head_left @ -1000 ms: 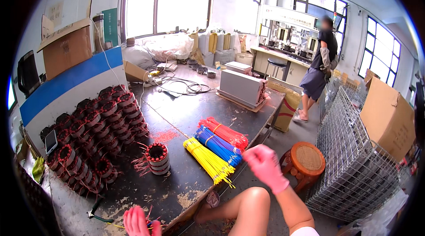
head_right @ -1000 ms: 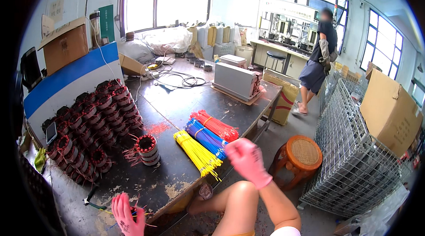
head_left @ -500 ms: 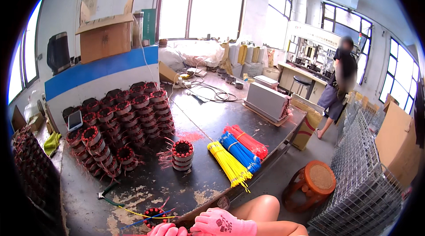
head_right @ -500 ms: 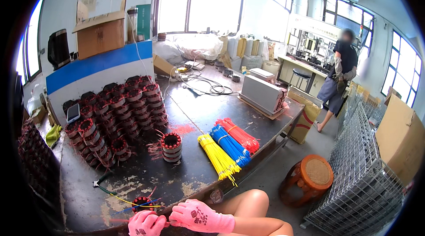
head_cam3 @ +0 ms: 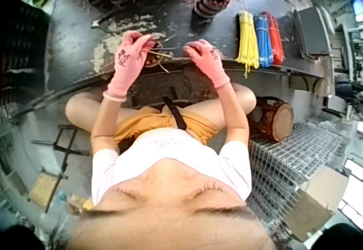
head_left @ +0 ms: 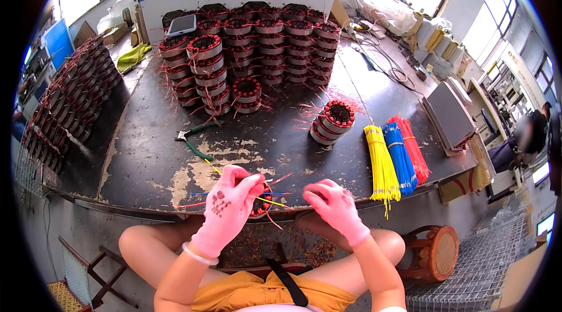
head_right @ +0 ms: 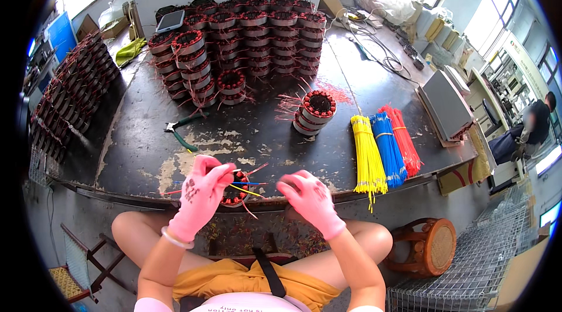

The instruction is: The person sits at a workbench and repeatedly ties colored zip ties around cylindrical electrical components, then trims the excess with pliers. They handle stacks of finished units and bundles of zip ties, moving items on the table to access the work area.

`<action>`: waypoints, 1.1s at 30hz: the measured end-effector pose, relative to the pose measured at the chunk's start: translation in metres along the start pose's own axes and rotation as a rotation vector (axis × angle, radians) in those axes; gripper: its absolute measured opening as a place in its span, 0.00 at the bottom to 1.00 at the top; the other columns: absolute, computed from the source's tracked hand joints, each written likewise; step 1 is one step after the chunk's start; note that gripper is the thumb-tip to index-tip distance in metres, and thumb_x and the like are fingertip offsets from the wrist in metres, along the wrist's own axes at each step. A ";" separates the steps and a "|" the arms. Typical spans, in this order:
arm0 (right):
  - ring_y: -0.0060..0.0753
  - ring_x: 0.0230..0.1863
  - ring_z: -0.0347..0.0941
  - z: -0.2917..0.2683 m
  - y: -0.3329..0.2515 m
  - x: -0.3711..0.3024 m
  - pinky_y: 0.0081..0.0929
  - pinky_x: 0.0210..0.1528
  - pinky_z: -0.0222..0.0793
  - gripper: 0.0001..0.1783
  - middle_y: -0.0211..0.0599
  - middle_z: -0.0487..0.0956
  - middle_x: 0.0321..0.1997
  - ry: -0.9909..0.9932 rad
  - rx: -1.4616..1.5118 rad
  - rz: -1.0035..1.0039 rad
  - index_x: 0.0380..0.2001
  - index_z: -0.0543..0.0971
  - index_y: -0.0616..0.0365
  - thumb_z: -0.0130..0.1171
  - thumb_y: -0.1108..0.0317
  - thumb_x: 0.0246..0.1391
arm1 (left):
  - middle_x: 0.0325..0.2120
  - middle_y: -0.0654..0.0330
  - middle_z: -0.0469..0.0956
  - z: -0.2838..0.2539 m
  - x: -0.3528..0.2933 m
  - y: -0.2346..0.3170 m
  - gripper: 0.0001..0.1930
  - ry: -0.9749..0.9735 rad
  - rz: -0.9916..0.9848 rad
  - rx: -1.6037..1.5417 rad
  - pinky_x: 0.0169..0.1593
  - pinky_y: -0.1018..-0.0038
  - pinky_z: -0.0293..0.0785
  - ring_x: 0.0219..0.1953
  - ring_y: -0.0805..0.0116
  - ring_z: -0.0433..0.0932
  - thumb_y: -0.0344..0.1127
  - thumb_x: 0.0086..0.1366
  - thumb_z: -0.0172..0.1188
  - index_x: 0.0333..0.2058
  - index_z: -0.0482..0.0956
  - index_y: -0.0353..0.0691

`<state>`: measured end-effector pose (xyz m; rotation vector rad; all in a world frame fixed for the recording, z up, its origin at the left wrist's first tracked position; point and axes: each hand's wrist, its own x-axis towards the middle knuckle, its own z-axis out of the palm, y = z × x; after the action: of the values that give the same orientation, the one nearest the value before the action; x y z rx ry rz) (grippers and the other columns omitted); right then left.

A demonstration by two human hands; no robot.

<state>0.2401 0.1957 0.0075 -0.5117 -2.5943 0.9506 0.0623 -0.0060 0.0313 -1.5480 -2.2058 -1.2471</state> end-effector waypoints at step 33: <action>0.31 0.30 0.78 0.024 -0.019 0.035 0.29 0.35 0.74 0.07 0.38 0.82 0.34 -0.070 0.352 0.035 0.42 0.81 0.59 0.61 0.71 0.61 | 0.39 0.56 0.76 0.038 0.012 -0.016 0.07 -0.311 -0.042 0.006 0.42 0.61 0.78 0.41 0.52 0.80 0.32 0.64 0.64 0.40 0.82 0.43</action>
<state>0.1945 0.1841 0.0091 -0.4346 -2.4055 1.4219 0.0552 0.0275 0.0061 -1.8080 -2.4337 -1.0705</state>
